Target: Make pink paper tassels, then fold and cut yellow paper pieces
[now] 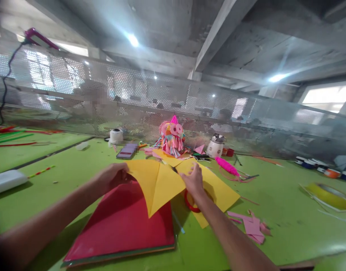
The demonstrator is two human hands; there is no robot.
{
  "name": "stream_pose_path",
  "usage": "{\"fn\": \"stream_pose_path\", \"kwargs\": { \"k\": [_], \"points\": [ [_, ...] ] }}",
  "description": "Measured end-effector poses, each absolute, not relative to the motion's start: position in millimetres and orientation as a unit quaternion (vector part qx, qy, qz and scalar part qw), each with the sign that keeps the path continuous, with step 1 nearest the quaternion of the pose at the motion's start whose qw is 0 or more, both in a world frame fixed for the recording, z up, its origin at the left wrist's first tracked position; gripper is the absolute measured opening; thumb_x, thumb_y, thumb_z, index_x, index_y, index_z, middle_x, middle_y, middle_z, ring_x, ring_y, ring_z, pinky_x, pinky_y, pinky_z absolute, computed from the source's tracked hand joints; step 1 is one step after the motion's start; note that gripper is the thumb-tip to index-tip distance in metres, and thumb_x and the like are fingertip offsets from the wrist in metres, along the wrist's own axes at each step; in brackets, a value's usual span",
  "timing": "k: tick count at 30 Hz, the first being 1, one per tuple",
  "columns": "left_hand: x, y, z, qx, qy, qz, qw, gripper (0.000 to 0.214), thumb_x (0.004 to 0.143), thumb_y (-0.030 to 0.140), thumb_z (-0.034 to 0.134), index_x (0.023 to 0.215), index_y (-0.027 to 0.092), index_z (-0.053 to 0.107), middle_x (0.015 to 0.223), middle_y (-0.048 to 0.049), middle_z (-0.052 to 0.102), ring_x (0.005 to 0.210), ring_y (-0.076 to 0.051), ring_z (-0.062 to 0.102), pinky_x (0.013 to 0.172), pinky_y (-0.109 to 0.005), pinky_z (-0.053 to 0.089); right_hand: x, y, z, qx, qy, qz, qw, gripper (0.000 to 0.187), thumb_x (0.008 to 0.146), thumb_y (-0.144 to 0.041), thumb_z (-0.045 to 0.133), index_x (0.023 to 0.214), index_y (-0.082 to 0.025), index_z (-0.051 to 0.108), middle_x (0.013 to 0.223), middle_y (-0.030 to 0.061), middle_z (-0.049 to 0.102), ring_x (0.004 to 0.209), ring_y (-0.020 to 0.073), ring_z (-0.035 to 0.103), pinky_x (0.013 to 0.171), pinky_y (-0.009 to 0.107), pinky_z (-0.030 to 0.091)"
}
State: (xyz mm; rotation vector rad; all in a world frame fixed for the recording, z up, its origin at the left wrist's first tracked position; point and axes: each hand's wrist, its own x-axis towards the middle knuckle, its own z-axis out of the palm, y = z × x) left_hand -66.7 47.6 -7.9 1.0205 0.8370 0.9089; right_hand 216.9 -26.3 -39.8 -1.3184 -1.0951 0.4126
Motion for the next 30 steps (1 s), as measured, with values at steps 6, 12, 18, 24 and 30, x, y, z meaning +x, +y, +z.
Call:
{"fn": "stream_pose_path", "kwargs": {
  "k": [6, 12, 18, 24, 30],
  "points": [
    [-62, 41, -8, 0.447, 0.389, 0.416, 0.690, 0.019, 0.057, 0.012, 0.058, 0.040, 0.015, 0.048, 0.043, -0.0036, 0.053, 0.051, -0.021, 0.066, 0.048, -0.026, 0.053, 190, -49, -20, -0.481, -0.756, -0.042, 0.442, 0.041, 0.082, -0.022, 0.062, 0.123, -0.019, 0.061, 0.133, 0.0144, 0.056, 0.130, 0.0286, 0.043, 0.113, 0.047, 0.029],
    [-53, 13, 2, 0.576, 0.340, 0.382, 0.638, 0.024, 0.061, 0.020, 0.061, 0.039, 0.014, 0.052, 0.046, -0.0061, 0.059, 0.052, -0.018, 0.064, 0.050, -0.024, 0.050, 154, -62, -37, -0.438, -0.820, 0.155, 0.333, 0.044, 0.096, -0.043, 0.047, 0.130, -0.018, 0.058, 0.128, 0.0145, 0.060, 0.119, 0.0251, 0.054, 0.103, 0.039, 0.041],
    [-86, 35, 22, 0.834, 0.244, 0.164, 0.466, 0.024, 0.075, 0.038, 0.067, 0.077, 0.014, 0.073, 0.081, -0.0096, 0.073, 0.071, -0.019, 0.066, 0.068, -0.028, 0.052, 160, -62, -36, -0.423, -0.809, 0.221, 0.343, 0.039, 0.099, -0.043, 0.040, 0.123, -0.022, 0.064, 0.114, 0.0094, 0.067, 0.108, 0.0212, 0.059, 0.097, 0.036, 0.044],
    [-102, 53, 16, 0.925, 0.250, 0.193, 0.213, 0.051, 0.074, 0.032, 0.068, 0.124, 0.026, 0.062, 0.123, -0.0099, 0.063, 0.108, -0.025, 0.058, 0.092, -0.033, 0.046, 162, -61, -45, -0.397, -0.756, 0.350, 0.386, 0.041, 0.095, -0.049, 0.047, 0.115, -0.020, 0.069, 0.113, 0.0090, 0.068, 0.104, 0.0211, 0.063, 0.093, 0.035, 0.048],
    [-84, 31, 19, 0.970, 0.110, 0.096, 0.196, 0.021, 0.086, 0.028, 0.059, 0.096, 0.030, 0.077, 0.128, -0.0059, 0.062, 0.118, -0.027, 0.055, 0.104, -0.035, 0.038, 158, -66, -40, -0.380, -0.746, 0.385, 0.389, 0.037, 0.094, -0.044, 0.051, 0.114, -0.020, 0.070, 0.110, 0.0083, 0.070, 0.103, 0.0218, 0.064, 0.091, 0.035, 0.050]
  ]
}}
